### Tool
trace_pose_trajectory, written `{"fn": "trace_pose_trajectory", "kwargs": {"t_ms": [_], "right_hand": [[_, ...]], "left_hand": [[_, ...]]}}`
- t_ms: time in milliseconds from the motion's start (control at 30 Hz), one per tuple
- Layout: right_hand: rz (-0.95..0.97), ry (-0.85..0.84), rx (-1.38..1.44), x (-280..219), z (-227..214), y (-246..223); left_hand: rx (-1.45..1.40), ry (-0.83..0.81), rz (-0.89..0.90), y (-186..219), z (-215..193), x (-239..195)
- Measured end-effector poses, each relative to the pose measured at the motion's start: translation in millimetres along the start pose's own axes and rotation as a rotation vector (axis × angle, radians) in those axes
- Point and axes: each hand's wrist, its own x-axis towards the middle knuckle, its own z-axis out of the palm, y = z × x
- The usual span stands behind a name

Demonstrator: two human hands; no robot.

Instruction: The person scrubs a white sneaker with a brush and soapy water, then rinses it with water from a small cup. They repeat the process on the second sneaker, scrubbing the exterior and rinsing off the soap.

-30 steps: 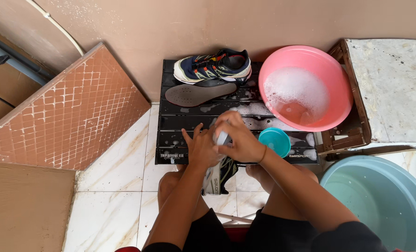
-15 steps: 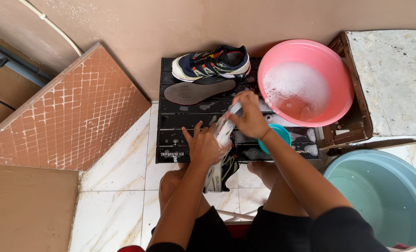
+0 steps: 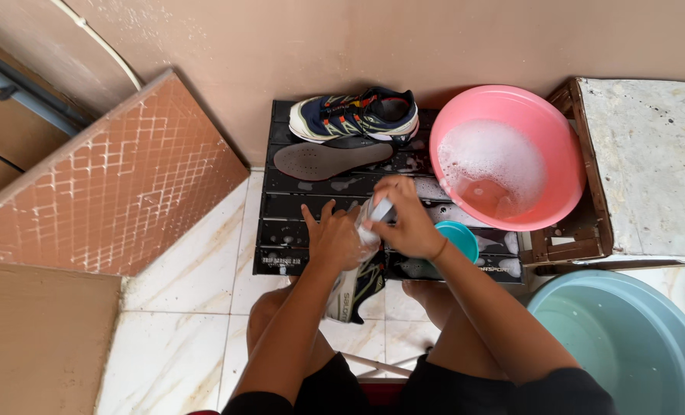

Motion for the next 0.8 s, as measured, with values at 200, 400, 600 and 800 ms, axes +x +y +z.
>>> {"fn": "trace_pose_trajectory", "kwargs": {"t_ms": [200, 400, 600, 800], "right_hand": [[-0.023, 0.134, 0.009, 0, 1, 53], [0.380, 0.179, 0.032, -12, 2, 109], [0.551, 0.289, 0.085, -23, 8, 97], [0.725, 0.520, 0.466, -14, 3, 53]], "left_hand": [[-0.032, -0.045, -0.012, -2, -6, 8], [-0.036, 0.038, 0.038, -8, 10, 9], [-0.086, -0.037, 0.009, -9, -2, 15], [-0.163, -0.049, -0.015, -9, -28, 15]]}}
